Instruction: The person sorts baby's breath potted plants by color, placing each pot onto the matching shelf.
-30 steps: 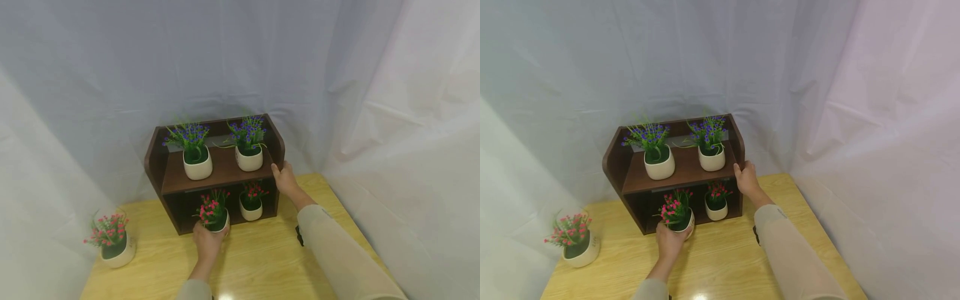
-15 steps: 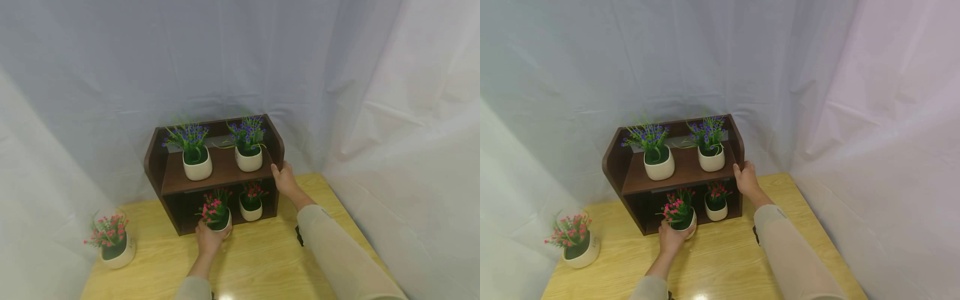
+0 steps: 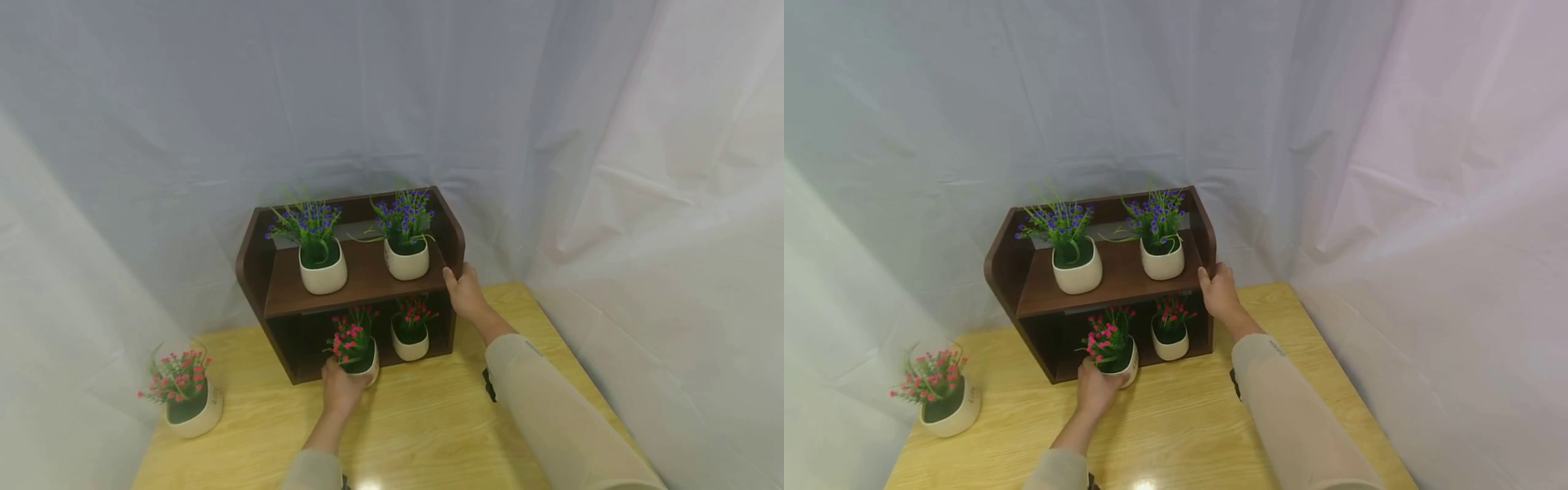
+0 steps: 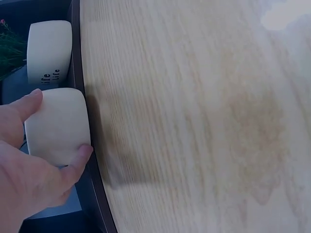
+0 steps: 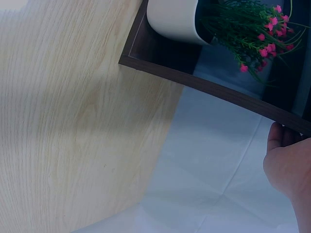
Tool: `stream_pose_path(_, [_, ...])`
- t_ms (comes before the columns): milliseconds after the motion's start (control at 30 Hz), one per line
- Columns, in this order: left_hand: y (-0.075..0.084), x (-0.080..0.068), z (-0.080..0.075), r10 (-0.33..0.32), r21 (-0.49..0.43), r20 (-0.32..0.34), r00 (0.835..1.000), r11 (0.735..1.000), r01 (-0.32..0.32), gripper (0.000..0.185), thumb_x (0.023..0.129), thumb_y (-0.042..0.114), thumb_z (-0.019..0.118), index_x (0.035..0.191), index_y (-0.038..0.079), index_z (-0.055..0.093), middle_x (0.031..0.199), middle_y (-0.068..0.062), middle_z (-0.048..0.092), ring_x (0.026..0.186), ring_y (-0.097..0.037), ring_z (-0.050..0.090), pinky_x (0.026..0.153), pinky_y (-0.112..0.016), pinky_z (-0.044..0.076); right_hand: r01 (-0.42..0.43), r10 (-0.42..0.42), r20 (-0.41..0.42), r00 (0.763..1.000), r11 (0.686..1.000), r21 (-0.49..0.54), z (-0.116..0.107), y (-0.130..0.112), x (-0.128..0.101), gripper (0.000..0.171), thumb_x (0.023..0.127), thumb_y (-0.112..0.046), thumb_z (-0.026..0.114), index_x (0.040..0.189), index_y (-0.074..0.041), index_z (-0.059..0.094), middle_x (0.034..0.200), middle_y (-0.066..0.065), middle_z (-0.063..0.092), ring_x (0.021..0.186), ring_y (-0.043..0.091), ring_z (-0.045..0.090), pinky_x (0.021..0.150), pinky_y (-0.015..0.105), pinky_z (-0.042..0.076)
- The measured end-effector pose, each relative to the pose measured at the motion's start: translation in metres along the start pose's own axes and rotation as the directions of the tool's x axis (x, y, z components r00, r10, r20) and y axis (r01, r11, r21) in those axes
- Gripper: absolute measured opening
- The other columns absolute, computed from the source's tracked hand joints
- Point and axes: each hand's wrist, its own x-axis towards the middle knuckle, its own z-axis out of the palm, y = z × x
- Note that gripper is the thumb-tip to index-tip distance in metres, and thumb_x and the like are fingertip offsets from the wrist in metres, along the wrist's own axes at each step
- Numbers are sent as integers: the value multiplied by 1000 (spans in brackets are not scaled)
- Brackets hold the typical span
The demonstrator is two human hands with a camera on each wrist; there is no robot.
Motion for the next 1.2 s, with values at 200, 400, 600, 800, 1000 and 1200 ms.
stream_pose_path(200, [-43, 27, 28, 51, 41, -28, 998, 998, -50, 102, 67, 40, 102, 135, -15, 50, 123, -38, 61, 117, -56, 63, 106, -66, 55, -7, 7, 5, 1000, 1000, -14, 0, 1, 1, 77, 118, -38, 37, 165, 17, 11, 170, 41, 19, 163, 53, 21, 137, 60, 23])
stream_pose_path(400, [-61, 47, 46, 49, 121, 21, 999, 991, -51, 104, 67, 47, 102, 136, -11, 50, 122, -35, 66, 115, -54, 67, 101, -65, 58, 28, -28, -12, 1000, 1000, -6, 1, 1, 2, 69, 117, -37, 39, 161, 15, 25, 162, 39, 31, 157, 52, 33, 134, 61, 30])
stream_pose_path(600, [-52, 52, 51, 45, 135, 35, 998, 990, -49, 101, 67, 46, 101, 134, -11, 51, 119, -36, 67, 112, -55, 69, 98, -66, 59, 29, -30, -23, 999, 1000, -3, 0, 0, 1, 68, 117, -37, 41, 160, 14, 27, 159, 38, 34, 155, 52, 37, 133, 61, 32])
stream_pose_path(800, [-42, 50, 58, 36, 148, 32, 999, 988, -40, 99, 70, 43, 100, 135, -12, 49, 120, -37, 65, 112, -57, 68, 98, -66, 58, 52, -52, -43, 998, 999, 0, 0, -1, 2, 60, 117, -35, 43, 154, 12, 38, 151, 37, 41, 148, 51, 44, 130, 61, 36])
stream_pose_path(1000, [-32, 49, 63, 41, 138, 27, 999, 989, -44, 100, 68, 43, 102, 135, -10, 50, 121, -37, 64, 112, -56, 67, 99, -65, 58, 61, -61, -51, 997, 998, 5, 1, -2, 0, 56, 117, -31, 44, 149, 14, 40, 147, 38, 43, 143, 53, 47, 127, 63, 38])
stream_pose_path(1200, [-16, 44, 57, 19, 112, 65, 998, 993, -26, 103, 72, 41, 100, 141, -12, 46, 129, -40, 60, 118, -59, 64, 105, -67, 56, 56, -56, -50, 997, 998, 6, 2, 0, 1, 55, 116, -32, 44, 147, 13, 41, 147, 37, 43, 144, 52, 48, 126, 62, 39])
